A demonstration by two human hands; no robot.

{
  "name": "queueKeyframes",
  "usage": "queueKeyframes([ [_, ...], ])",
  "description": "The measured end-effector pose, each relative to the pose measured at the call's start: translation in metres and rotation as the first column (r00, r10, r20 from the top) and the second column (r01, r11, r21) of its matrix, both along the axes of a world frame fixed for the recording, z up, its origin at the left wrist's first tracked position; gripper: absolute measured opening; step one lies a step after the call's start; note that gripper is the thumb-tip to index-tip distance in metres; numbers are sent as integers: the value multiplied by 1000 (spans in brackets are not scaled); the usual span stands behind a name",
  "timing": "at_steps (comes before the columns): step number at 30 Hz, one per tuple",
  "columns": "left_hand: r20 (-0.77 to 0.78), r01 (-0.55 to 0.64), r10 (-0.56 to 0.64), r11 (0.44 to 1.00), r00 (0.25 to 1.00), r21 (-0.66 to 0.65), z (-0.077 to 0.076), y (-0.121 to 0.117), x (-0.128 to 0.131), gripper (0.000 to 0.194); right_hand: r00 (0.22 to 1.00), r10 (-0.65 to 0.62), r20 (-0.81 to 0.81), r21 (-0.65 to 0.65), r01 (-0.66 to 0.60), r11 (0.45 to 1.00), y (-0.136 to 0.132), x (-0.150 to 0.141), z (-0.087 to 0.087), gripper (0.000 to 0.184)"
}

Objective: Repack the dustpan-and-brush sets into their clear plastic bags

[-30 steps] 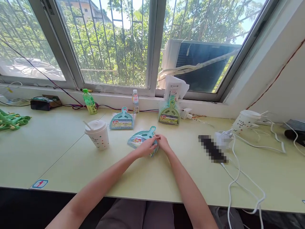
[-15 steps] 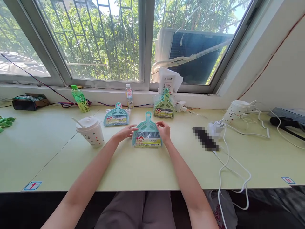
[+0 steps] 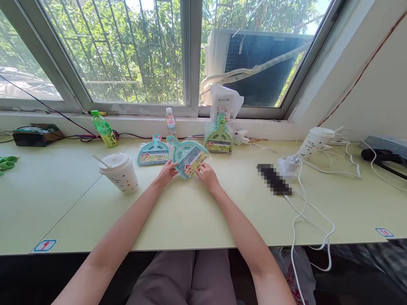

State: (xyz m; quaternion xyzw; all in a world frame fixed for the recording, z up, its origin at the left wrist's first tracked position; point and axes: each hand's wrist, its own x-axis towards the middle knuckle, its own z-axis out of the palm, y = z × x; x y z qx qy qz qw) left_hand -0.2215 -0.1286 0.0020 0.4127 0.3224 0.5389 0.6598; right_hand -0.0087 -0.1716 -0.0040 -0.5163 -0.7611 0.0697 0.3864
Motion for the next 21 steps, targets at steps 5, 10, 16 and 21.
queueKeyframes([
  [5,67,122,-121,992,990,-11,0,-2,-1,51,855,-118,-504,-282,-34,959,13,10,-9,35],
  [10,-56,307,-306,952,950,16,4,-12,2,46,604,-217,-767,-355,-117,928,15,13,-6,34],
  [16,-192,221,-226,974,955,-49,-1,-7,9,36,403,-302,-864,-400,-183,898,13,18,-4,33],
  [21,-181,-98,72,986,981,-137,1,3,8,33,411,-305,-859,-412,-202,888,12,29,12,40],
])
